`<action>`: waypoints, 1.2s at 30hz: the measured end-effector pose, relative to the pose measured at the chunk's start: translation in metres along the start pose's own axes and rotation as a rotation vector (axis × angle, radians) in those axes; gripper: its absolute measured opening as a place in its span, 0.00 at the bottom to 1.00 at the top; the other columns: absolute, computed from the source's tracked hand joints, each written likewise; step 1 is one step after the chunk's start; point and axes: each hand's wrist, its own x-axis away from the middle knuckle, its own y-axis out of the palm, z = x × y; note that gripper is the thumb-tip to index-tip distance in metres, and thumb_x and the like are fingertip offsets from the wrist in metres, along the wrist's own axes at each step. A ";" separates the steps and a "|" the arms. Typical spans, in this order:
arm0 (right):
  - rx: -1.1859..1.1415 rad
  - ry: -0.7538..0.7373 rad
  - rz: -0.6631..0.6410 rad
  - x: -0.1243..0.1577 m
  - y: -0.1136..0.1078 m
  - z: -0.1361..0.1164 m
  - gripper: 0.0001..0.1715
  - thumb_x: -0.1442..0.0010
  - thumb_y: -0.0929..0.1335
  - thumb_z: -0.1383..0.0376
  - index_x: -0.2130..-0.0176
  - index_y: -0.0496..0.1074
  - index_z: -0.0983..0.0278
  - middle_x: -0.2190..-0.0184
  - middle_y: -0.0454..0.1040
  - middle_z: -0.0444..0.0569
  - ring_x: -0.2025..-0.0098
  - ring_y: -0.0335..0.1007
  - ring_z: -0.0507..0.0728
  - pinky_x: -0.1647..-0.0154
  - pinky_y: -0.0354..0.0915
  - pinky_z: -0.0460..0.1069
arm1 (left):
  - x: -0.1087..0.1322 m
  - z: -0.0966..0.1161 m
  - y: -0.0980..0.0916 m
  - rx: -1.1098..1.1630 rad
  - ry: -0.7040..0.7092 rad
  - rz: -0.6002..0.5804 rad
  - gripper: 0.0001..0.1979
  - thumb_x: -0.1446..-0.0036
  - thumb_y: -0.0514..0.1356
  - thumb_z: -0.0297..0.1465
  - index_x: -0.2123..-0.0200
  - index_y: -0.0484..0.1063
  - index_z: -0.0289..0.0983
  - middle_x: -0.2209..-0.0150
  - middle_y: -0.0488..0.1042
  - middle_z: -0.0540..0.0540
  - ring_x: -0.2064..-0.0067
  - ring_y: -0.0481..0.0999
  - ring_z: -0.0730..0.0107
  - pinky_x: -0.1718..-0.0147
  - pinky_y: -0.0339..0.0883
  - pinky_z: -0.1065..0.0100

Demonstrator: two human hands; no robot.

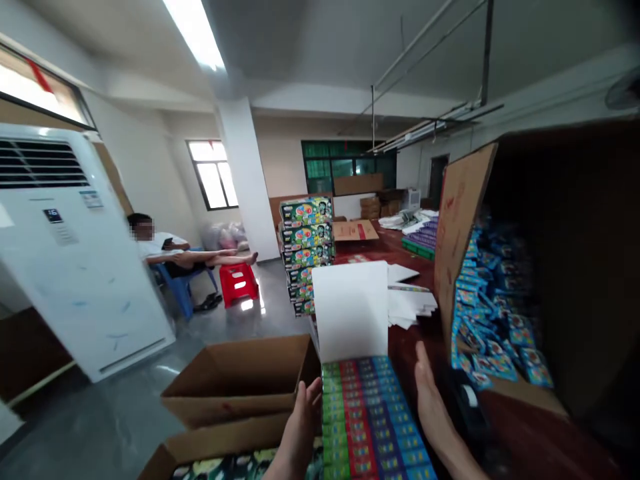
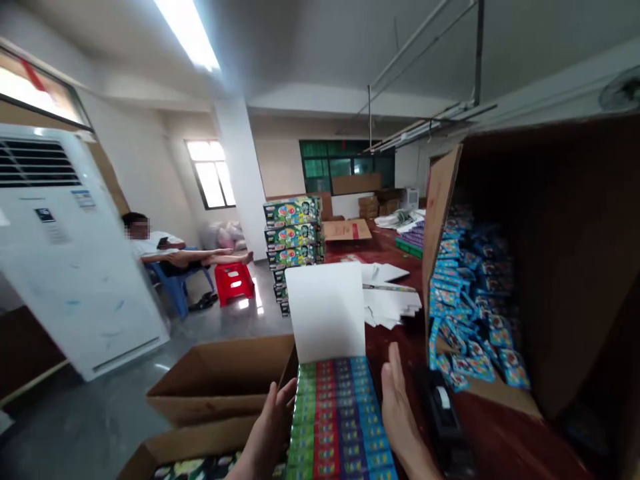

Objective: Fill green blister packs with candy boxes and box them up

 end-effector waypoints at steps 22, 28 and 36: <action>0.980 -0.573 -0.758 0.081 -0.090 -0.043 0.38 0.34 0.70 0.63 0.30 0.56 0.54 0.27 0.53 0.55 0.27 0.51 0.65 0.27 0.40 0.71 | 0.062 0.012 0.032 -1.958 0.808 -0.727 0.44 0.38 0.59 0.49 0.26 0.46 0.36 0.26 0.48 0.37 0.26 0.46 0.43 0.30 0.45 0.44; 0.963 -0.664 -0.585 0.061 -0.087 -0.033 0.32 0.30 0.64 0.70 0.32 0.60 0.50 0.33 0.67 0.46 0.32 0.63 0.61 0.26 0.36 0.72 | 0.057 0.011 0.047 -1.952 0.845 -0.616 0.36 0.34 0.57 0.36 0.27 0.50 0.35 0.27 0.52 0.37 0.27 0.52 0.47 0.31 0.52 0.47; 1.014 -0.666 -0.575 0.078 -0.092 -0.008 0.34 0.30 0.64 0.71 0.31 0.57 0.50 0.30 0.61 0.48 0.29 0.57 0.62 0.27 0.37 0.74 | 0.063 -0.013 0.043 -1.975 0.815 -0.556 0.39 0.35 0.59 0.44 0.27 0.50 0.37 0.26 0.48 0.37 0.26 0.47 0.39 0.31 0.47 0.41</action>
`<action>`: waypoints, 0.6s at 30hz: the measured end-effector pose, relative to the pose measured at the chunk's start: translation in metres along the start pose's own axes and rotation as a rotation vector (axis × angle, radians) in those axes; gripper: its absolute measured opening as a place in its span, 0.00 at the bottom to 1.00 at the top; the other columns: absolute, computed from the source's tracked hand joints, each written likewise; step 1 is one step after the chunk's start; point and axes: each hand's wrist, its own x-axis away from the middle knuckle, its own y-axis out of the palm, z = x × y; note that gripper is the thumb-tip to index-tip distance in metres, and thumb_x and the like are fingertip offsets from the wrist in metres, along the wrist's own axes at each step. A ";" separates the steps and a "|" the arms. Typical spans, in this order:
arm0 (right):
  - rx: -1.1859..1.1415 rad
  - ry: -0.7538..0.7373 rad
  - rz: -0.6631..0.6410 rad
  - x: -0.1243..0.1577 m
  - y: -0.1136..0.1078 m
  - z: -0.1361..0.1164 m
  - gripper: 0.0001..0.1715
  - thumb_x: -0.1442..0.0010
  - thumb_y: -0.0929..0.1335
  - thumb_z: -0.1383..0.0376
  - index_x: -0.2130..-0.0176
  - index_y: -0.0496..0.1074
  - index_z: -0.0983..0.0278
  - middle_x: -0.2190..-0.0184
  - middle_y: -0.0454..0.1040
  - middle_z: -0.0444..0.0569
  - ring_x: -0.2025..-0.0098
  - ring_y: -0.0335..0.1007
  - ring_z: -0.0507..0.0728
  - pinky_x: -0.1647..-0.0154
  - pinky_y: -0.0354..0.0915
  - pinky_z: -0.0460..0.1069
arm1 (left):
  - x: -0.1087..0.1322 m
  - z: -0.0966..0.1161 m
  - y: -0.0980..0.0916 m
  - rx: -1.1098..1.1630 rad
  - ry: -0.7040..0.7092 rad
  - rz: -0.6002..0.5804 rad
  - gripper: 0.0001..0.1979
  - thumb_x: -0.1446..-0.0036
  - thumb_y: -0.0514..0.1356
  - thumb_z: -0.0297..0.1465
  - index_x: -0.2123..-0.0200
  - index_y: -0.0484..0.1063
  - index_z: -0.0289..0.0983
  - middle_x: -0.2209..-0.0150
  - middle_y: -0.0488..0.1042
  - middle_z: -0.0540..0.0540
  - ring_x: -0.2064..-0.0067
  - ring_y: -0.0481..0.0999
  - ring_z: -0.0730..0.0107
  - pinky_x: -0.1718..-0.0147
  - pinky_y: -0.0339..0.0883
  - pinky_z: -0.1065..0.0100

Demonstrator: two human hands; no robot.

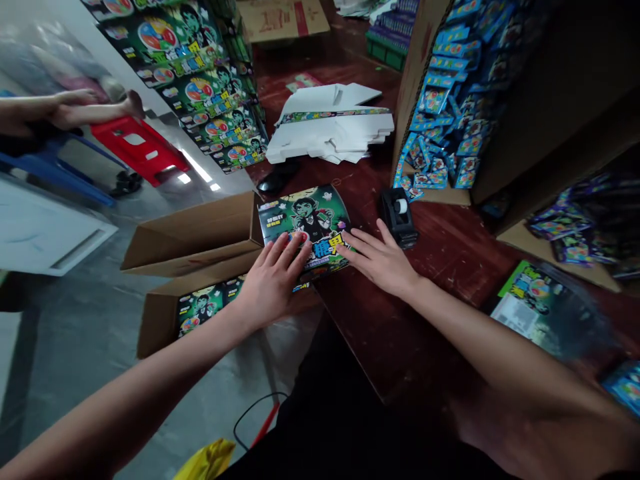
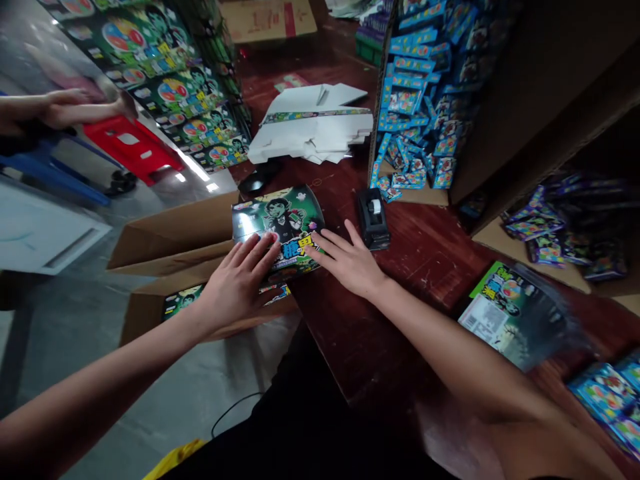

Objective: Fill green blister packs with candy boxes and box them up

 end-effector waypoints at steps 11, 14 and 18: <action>-0.171 -0.065 -0.043 -0.007 -0.012 0.041 0.44 0.35 0.63 0.80 0.30 0.54 0.45 0.31 0.63 0.41 0.28 0.56 0.60 0.27 0.49 0.70 | -0.018 0.008 0.011 0.032 -0.109 0.028 0.34 0.33 0.59 0.39 0.28 0.53 0.46 0.27 0.51 0.45 0.27 0.52 0.43 0.32 0.51 0.44; -0.197 -0.070 -0.026 -0.013 -0.018 0.052 0.42 0.35 0.63 0.79 0.32 0.58 0.46 0.33 0.66 0.41 0.30 0.58 0.60 0.28 0.50 0.71 | -0.029 0.009 0.012 0.045 -0.126 0.044 0.33 0.34 0.59 0.38 0.28 0.54 0.46 0.27 0.53 0.46 0.27 0.53 0.43 0.32 0.51 0.43; -0.205 -0.056 -0.011 -0.023 -0.024 0.062 0.40 0.34 0.63 0.78 0.33 0.60 0.45 0.34 0.67 0.40 0.31 0.61 0.60 0.27 0.51 0.70 | -0.043 0.007 0.011 0.065 -0.120 0.090 0.33 0.33 0.58 0.41 0.28 0.53 0.45 0.27 0.52 0.45 0.27 0.53 0.42 0.31 0.50 0.43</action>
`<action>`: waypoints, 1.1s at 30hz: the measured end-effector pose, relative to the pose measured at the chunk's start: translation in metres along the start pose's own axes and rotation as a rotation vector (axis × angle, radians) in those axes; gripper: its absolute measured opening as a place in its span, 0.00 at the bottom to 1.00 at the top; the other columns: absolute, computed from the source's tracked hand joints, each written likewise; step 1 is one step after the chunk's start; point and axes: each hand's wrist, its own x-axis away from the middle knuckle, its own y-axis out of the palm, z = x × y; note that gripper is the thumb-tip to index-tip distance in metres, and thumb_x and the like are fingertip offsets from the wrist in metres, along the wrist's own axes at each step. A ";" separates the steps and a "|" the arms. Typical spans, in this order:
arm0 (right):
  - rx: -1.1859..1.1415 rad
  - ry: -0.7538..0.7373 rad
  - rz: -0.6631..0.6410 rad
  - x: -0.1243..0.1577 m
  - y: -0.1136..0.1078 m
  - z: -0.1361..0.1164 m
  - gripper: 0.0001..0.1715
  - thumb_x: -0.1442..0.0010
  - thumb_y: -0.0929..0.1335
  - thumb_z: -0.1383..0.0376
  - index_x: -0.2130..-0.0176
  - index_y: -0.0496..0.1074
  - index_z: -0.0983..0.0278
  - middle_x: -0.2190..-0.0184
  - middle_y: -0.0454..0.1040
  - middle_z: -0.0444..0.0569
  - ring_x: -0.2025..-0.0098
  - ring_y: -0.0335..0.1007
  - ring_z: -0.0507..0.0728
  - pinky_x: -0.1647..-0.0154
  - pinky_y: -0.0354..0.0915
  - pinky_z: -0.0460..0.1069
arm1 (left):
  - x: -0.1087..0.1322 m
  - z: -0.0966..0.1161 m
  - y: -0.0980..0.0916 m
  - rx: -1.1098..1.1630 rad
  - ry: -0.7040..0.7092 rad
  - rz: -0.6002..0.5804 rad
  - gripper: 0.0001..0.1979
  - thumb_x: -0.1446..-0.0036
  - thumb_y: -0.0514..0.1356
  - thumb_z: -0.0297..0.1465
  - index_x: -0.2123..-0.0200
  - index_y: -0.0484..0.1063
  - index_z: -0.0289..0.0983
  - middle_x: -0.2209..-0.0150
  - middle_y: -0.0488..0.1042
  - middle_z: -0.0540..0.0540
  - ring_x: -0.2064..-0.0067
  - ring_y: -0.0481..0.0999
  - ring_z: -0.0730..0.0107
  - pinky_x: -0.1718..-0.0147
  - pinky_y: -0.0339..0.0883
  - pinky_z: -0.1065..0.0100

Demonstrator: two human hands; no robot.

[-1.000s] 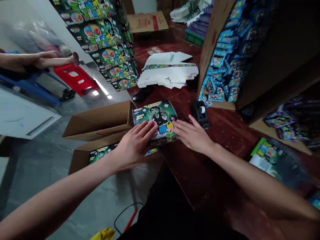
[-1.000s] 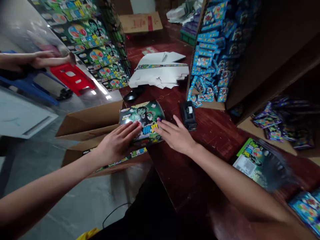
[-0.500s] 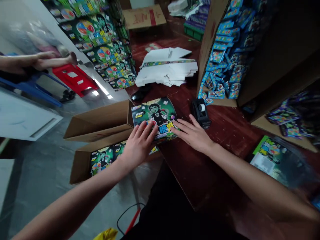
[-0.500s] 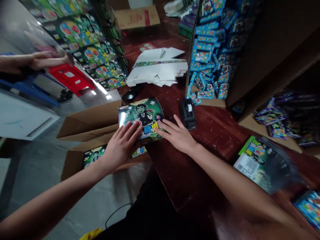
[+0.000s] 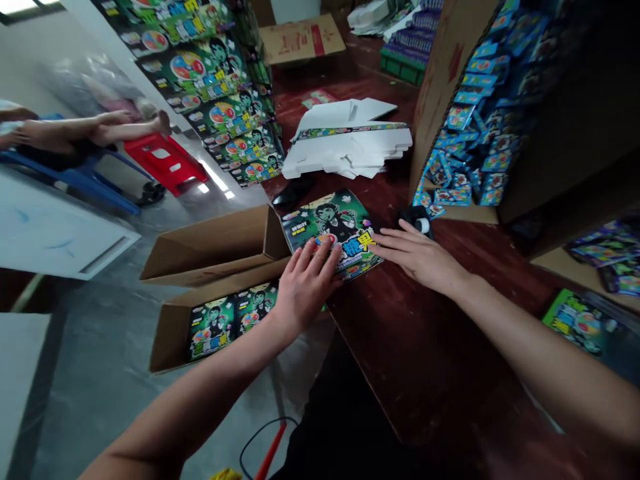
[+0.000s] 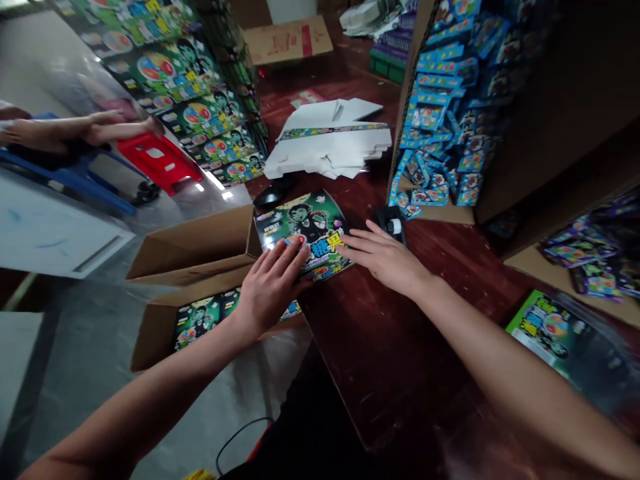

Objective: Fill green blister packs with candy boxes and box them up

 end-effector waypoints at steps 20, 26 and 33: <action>-0.002 0.003 -0.081 -0.003 -0.015 0.013 0.31 0.30 0.63 0.73 0.36 0.65 0.46 0.36 0.69 0.38 0.32 0.62 0.58 0.27 0.52 0.69 | -0.005 0.023 0.025 -0.083 -0.075 0.078 0.32 0.30 0.54 0.35 0.27 0.51 0.39 0.26 0.50 0.39 0.26 0.47 0.39 0.31 0.46 0.40; 0.120 0.032 -0.118 0.000 -0.004 0.003 0.36 0.35 0.64 0.77 0.34 0.64 0.53 0.33 0.67 0.44 0.29 0.58 0.60 0.27 0.51 0.67 | -0.012 0.028 0.020 -0.077 -0.012 0.035 0.42 0.36 0.56 0.53 0.30 0.55 0.30 0.27 0.50 0.30 0.26 0.45 0.36 0.30 0.39 0.39; -0.065 0.491 0.360 0.031 -0.022 -0.012 0.27 0.32 0.65 0.66 0.35 0.66 0.54 0.30 0.60 0.49 0.28 0.53 0.63 0.28 0.49 0.68 | -0.043 0.049 0.024 -0.105 -0.025 0.017 0.40 0.38 0.62 0.37 0.28 0.50 0.31 0.27 0.46 0.24 0.27 0.48 0.29 0.35 0.39 0.27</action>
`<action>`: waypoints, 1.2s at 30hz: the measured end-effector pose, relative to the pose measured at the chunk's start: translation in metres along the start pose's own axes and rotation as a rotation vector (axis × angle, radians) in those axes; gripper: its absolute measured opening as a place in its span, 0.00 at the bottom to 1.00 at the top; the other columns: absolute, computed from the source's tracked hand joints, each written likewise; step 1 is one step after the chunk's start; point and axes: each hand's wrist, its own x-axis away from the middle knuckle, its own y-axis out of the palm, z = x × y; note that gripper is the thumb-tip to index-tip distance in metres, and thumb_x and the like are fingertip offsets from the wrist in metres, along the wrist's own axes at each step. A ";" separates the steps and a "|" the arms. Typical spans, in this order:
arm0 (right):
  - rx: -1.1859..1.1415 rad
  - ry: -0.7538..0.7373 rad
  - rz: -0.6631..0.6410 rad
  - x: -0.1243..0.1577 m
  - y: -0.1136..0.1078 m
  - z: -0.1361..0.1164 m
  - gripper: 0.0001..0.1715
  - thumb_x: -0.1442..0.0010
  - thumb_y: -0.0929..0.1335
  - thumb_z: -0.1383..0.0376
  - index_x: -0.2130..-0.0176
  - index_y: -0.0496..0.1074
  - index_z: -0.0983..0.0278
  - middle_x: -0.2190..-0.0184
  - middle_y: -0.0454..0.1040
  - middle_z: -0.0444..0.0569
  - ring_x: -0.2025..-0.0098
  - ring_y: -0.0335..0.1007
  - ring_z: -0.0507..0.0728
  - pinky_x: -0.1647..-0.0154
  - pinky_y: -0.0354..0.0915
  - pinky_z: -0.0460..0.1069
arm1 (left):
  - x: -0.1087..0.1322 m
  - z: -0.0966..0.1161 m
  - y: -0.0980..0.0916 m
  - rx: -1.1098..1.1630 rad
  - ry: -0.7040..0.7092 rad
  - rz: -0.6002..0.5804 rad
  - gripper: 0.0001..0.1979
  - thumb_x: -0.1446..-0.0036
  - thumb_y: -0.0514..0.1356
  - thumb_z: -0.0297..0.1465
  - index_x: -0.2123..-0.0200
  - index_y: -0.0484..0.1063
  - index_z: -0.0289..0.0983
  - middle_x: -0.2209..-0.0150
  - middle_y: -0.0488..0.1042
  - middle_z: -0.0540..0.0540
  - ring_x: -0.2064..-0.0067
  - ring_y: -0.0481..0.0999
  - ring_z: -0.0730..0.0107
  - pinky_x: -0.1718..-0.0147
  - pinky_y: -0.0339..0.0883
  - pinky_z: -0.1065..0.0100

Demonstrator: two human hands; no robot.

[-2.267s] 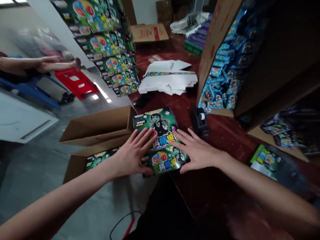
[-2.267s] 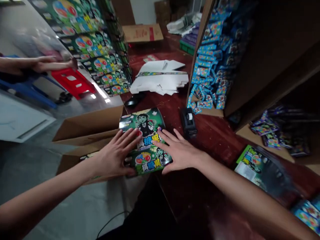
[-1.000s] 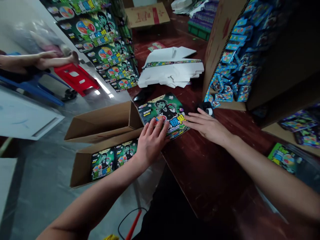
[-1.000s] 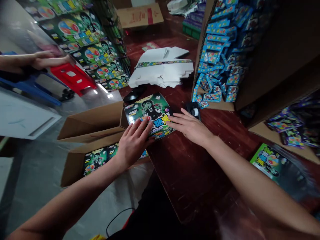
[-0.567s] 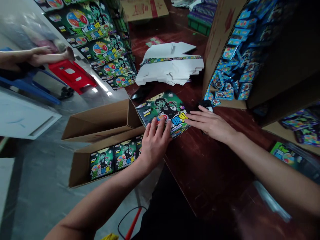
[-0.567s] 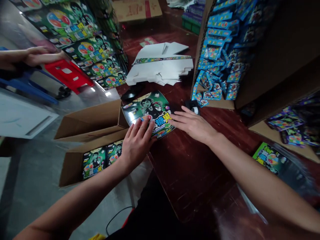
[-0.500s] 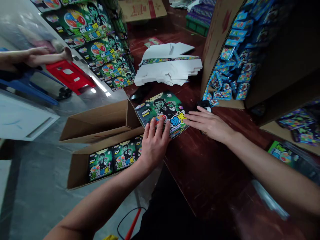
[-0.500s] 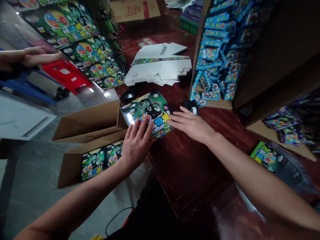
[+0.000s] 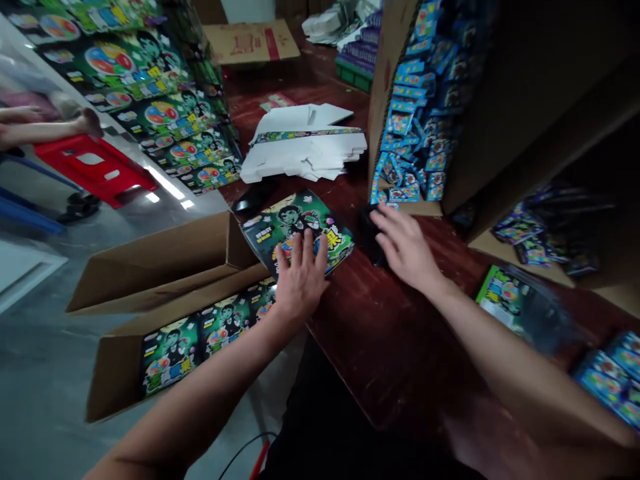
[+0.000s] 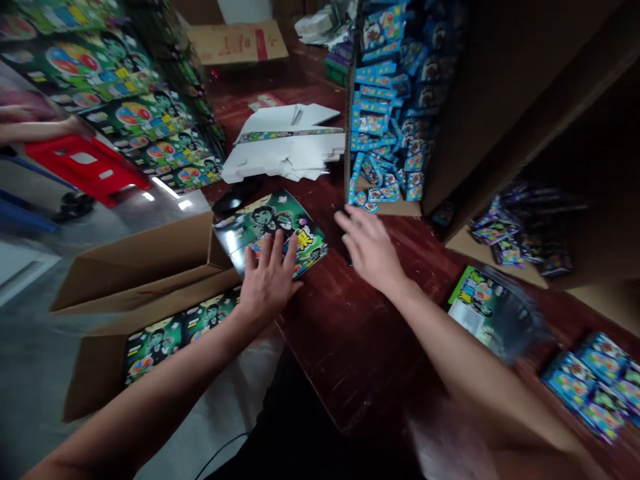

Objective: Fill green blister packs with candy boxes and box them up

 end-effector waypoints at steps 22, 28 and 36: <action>-0.985 1.017 0.262 0.039 0.017 -0.009 0.22 0.56 0.78 0.49 0.66 0.77 0.60 0.62 0.79 0.45 0.56 0.73 0.55 0.55 0.68 0.51 | -0.003 0.007 0.001 -0.197 -0.042 -0.075 0.33 0.32 0.53 0.32 0.27 0.48 0.34 0.27 0.47 0.29 0.28 0.50 0.35 0.36 0.48 0.32; -0.938 1.045 0.327 0.049 0.037 -0.011 0.20 0.57 0.77 0.51 0.71 0.74 0.62 0.68 0.78 0.44 0.60 0.73 0.54 0.55 0.70 0.51 | -0.003 0.006 0.002 -0.181 -0.031 -0.070 0.35 0.33 0.55 0.33 0.27 0.47 0.35 0.26 0.47 0.29 0.27 0.49 0.35 0.35 0.46 0.32; -0.727 0.926 0.366 0.065 0.047 -0.003 0.21 0.47 0.73 0.48 0.68 0.73 0.63 0.67 0.78 0.45 0.64 0.73 0.54 0.59 0.70 0.51 | -0.001 0.002 -0.003 -0.126 0.001 -0.013 0.43 0.40 0.65 0.40 0.27 0.50 0.34 0.29 0.54 0.28 0.31 0.56 0.34 0.34 0.48 0.36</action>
